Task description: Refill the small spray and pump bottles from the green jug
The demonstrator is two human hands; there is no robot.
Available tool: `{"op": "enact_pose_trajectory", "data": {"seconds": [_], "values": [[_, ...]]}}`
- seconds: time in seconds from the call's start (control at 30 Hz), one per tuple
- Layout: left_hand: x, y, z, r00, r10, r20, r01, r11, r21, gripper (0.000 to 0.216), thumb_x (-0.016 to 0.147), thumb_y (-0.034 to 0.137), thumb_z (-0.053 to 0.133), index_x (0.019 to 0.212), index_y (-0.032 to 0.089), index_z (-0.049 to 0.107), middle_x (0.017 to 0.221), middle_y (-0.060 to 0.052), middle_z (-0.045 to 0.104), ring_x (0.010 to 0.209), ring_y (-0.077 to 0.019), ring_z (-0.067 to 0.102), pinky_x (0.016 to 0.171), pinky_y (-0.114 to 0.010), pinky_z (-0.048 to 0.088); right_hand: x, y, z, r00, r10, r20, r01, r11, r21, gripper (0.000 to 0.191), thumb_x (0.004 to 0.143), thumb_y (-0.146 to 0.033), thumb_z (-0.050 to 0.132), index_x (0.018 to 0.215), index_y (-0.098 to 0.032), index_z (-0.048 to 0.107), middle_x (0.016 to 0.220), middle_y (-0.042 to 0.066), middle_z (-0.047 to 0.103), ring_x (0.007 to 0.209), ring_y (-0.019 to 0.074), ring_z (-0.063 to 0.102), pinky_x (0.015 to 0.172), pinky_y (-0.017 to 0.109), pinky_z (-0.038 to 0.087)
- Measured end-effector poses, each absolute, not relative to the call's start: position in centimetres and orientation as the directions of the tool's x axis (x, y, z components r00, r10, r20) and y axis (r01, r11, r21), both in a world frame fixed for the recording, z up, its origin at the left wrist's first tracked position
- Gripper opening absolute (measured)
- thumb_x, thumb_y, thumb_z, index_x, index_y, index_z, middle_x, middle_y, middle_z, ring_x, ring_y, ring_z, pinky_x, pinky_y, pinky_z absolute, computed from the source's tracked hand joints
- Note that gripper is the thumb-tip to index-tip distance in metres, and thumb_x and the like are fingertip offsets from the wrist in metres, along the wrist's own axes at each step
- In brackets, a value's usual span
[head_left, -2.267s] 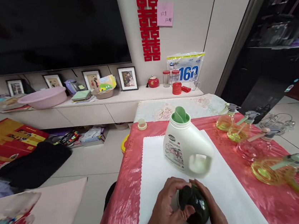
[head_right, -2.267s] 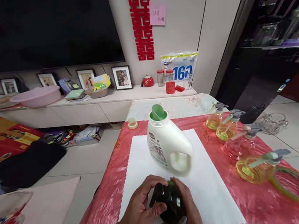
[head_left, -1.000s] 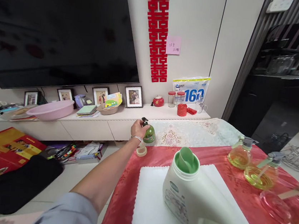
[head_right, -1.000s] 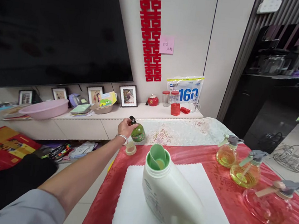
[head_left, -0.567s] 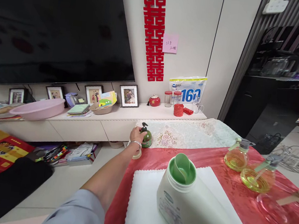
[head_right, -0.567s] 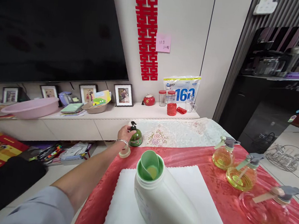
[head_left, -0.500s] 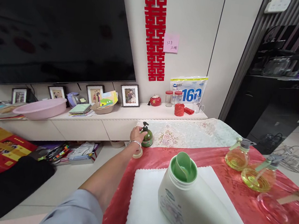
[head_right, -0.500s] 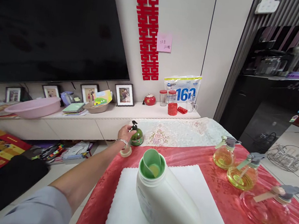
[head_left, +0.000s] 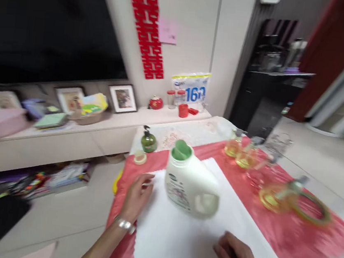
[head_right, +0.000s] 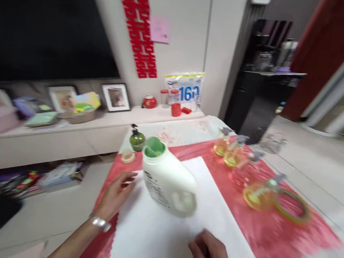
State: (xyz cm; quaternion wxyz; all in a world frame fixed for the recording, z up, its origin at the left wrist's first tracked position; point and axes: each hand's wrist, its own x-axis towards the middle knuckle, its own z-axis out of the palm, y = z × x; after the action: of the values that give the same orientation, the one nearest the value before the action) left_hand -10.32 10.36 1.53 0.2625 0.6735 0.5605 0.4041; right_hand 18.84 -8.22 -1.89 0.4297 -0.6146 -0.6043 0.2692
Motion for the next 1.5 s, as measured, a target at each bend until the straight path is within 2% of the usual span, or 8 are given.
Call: {"op": "enact_pose_trajectory", "data": {"seconds": [0.2, 0.33, 0.43, 0.57, 0.77, 1.03, 1.27, 1.5], "values": [[-10.4, 1.5, -2.6, 0.182, 0.962, 0.206, 0.556, -0.273, 0.785, 0.033, 0.085, 0.045, 0.056, 0.105, 0.024, 0.072, 0.114, -0.008, 0.072, 0.101, -0.0256, 0.07, 0.087, -0.04, 0.06, 24.2, -9.1, 0.1, 0.609, 0.752, 0.252, 0.419, -0.035, -0.907, 0.036, 0.087, -0.054, 0.062, 0.09, -0.018, 0.062, 0.082, 0.003, 0.061, 0.077, 0.0143, 0.059, 0.072, 0.025, 0.05], [-9.8, -1.0, -4.0, 0.18, 0.958, 0.222, 0.561, -0.285, 0.777, 0.034, 0.085, 0.045, 0.055, 0.104, 0.023, 0.073, 0.112, -0.009, 0.073, 0.101, -0.0259, 0.072, 0.09, -0.041, 0.06, 28.7, -8.7, -0.5, 0.837, 0.479, 0.264, 0.358, -0.115, -0.926, 0.057, 0.082, -0.06, 0.064, 0.118, -0.016, 0.057, 0.106, 0.009, 0.062, 0.092, 0.0184, 0.061, 0.084, 0.035, 0.053], [-9.6, -1.4, -4.6, 0.168, 0.958, 0.234, 0.565, -0.288, 0.773, 0.034, 0.083, 0.044, 0.055, 0.104, 0.023, 0.073, 0.111, -0.009, 0.073, 0.103, -0.0261, 0.072, 0.093, -0.042, 0.06, 31.0, -7.3, -0.8, 0.87, 0.419, 0.26, 0.361, -0.183, -0.914, 0.079, 0.073, -0.06, 0.072, 0.137, -0.018, 0.052, 0.128, 0.012, 0.055, 0.108, 0.0247, 0.058, 0.095, 0.044, 0.049], [-9.5, -1.6, -4.8, 0.18, 0.948, 0.261, 0.586, -0.317, 0.746, 0.031, 0.083, 0.04, 0.056, 0.106, 0.026, 0.072, 0.114, -0.007, 0.072, 0.107, -0.0265, 0.071, 0.093, -0.043, 0.06, 32.8, -5.2, -0.8, 0.838, 0.49, 0.24, 0.394, -0.238, -0.888, 0.101, 0.061, -0.054, 0.081, 0.147, -0.017, 0.044, 0.143, 0.016, 0.048, 0.127, 0.0343, 0.049, 0.111, 0.052, 0.036], [-8.9, -2.2, -4.6, 0.19, 0.93, 0.315, 0.63, -0.361, 0.688, 0.03, 0.087, 0.036, 0.05, 0.106, 0.026, 0.071, 0.113, -0.009, 0.072, 0.106, -0.0259, 0.07, 0.092, -0.045, 0.06, 34.1, -3.1, -1.2, 0.777, 0.587, 0.226, 0.416, -0.209, -0.885, 0.113, 0.065, -0.045, 0.082, 0.158, -0.014, 0.024, 0.153, 0.019, 0.037, 0.138, 0.0374, 0.038, 0.115, 0.051, 0.028], [-8.8, -2.5, -4.5, 0.205, 0.919, 0.337, 0.648, -0.386, 0.656, 0.03, 0.09, 0.033, 0.047, 0.108, 0.024, 0.069, 0.114, -0.01, 0.07, 0.107, -0.0252, 0.069, 0.093, -0.045, 0.06, 34.1, -3.2, -1.1, 0.806, 0.562, 0.186, 0.27, -0.069, -0.96, 0.085, 0.056, -0.047, 0.086, 0.128, -0.013, 0.055, 0.124, 0.014, 0.062, 0.113, 0.0299, 0.06, 0.105, 0.051, 0.043], [-8.7, -2.5, -4.4, 0.198, 0.926, 0.323, 0.627, -0.373, 0.684, 0.03, 0.089, 0.034, 0.049, 0.109, 0.024, 0.07, 0.114, -0.01, 0.071, 0.106, -0.0259, 0.069, 0.095, -0.047, 0.059, 31.4, -5.7, 1.4, 0.673, 0.729, 0.126, 0.059, 0.117, -0.991, 0.08, 0.058, -0.045, 0.088, 0.126, -0.018, 0.054, 0.124, 0.014, 0.064, 0.114, 0.0297, 0.063, 0.097, 0.045, 0.054], [-9.1, -2.3, -3.1, 0.242, 0.939, 0.245, 0.59, -0.343, 0.731, 0.031, 0.087, 0.038, 0.051, 0.108, 0.026, 0.071, 0.112, -0.009, 0.074, 0.105, -0.0258, 0.072, 0.094, -0.043, 0.06, 27.5, -7.7, 3.0, 0.384, 0.922, 0.043, -0.119, 0.096, -0.988, 0.084, 0.059, -0.039, 0.089, 0.133, -0.02, 0.054, 0.129, 0.015, 0.062, 0.12, 0.0334, 0.06, 0.099, 0.049, 0.053]]}}
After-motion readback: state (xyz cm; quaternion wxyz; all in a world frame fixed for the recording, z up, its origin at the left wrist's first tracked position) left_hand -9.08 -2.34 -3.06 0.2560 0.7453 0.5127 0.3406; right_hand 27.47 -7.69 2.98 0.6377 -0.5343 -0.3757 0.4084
